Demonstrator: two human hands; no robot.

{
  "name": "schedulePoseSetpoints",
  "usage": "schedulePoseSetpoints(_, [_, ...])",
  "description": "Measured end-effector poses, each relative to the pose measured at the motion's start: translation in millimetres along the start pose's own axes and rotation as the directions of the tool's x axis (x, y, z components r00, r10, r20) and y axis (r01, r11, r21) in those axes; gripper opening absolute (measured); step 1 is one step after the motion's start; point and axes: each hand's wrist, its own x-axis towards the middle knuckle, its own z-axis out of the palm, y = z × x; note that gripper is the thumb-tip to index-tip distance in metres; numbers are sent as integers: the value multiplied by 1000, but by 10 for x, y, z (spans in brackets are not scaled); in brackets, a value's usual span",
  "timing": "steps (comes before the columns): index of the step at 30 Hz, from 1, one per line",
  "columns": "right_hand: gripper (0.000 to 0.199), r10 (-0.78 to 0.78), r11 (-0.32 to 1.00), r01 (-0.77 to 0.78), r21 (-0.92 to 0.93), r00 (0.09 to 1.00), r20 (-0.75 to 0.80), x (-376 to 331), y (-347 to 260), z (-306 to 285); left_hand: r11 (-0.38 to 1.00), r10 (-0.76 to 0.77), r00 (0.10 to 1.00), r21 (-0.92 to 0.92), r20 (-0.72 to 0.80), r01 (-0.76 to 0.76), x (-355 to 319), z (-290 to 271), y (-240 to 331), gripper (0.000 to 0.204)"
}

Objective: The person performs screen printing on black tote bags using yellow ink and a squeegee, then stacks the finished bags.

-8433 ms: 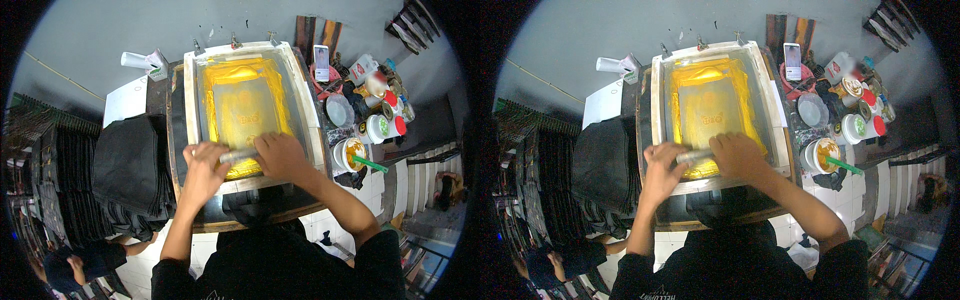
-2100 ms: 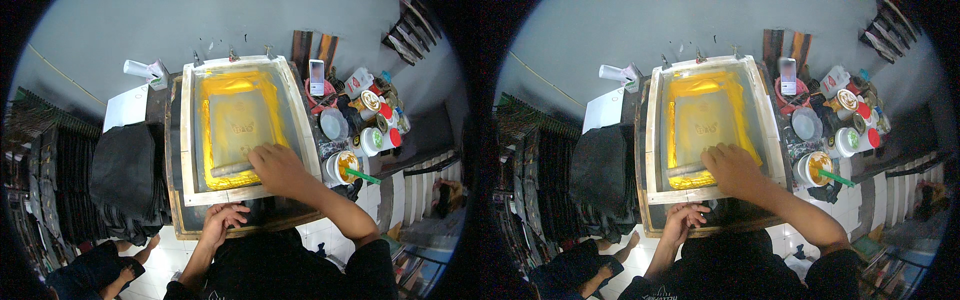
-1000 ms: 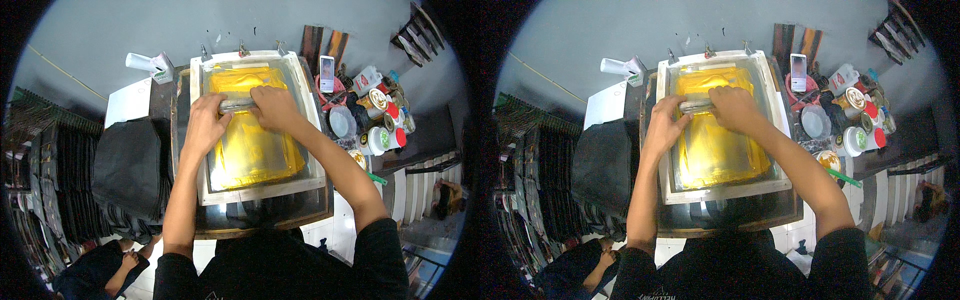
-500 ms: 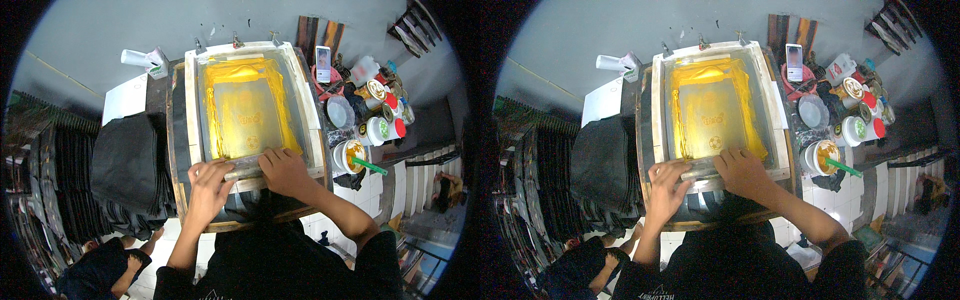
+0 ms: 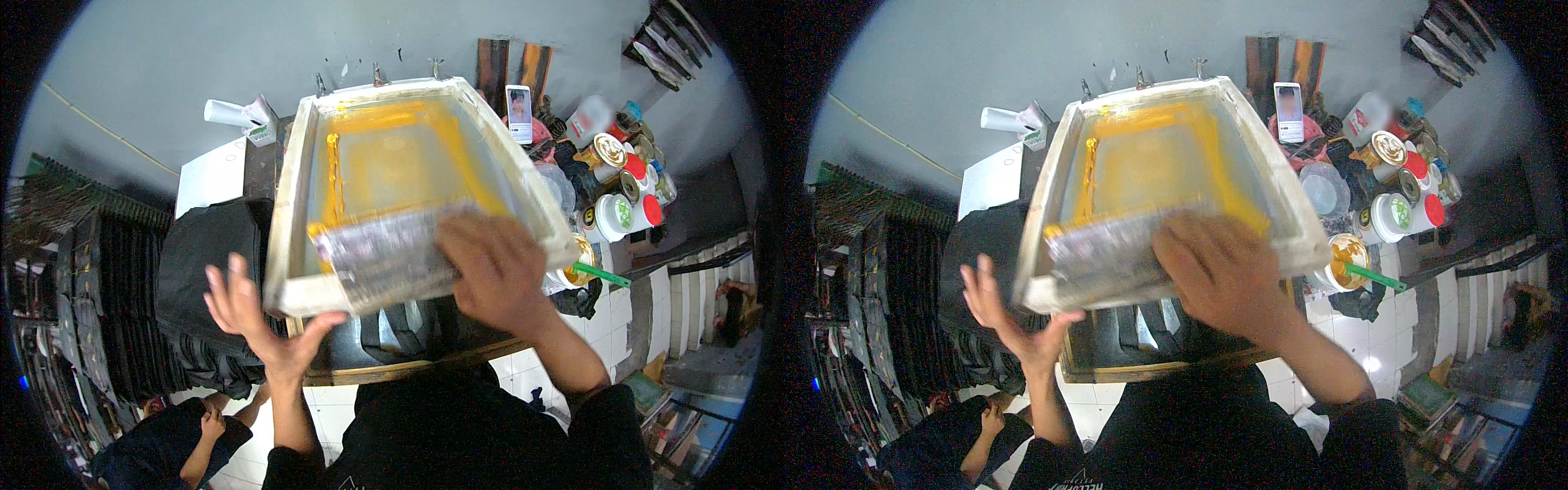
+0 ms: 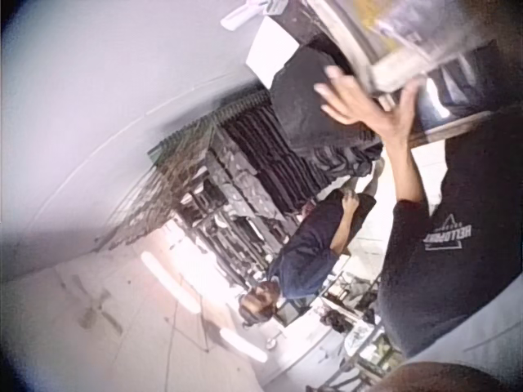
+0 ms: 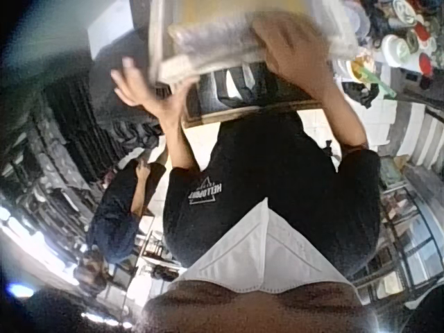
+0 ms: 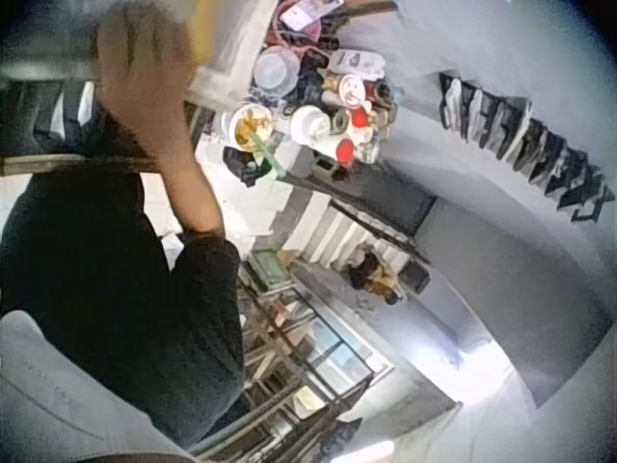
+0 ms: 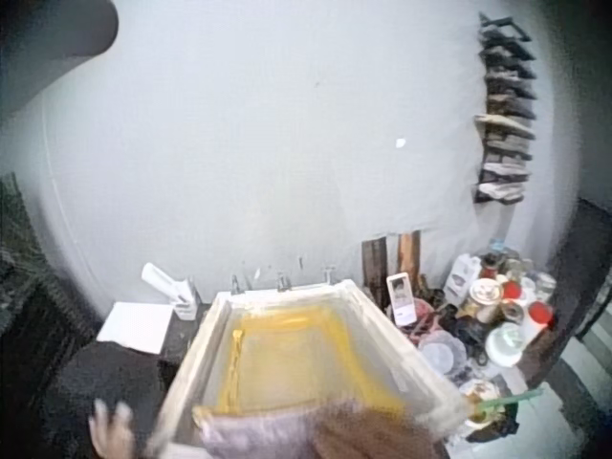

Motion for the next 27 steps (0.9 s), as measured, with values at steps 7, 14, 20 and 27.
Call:
schedulePoseSetpoints(7, [34,-63,981,30,-190,984,-169,1398,489,-329,738,-585,710,-107,392,666,266,739,-220,77])
schedulePoseSetpoints(14, [18,43,994,-47,-94,998,-47,2179,730,-570,702,-646,537,145,543,698,-158,1223,-578,45])
schedulePoseSetpoints(20, [26,35,995,-41,-93,997,-62,2490,1037,-466,505,-636,604,-331,481,797,-14,767,-712,15])
schedulePoseSetpoints(27, [25,1,992,-7,-123,999,-43,2660,1048,-617,488,-604,796,776,-30,400,-73,-9,-1671,58])
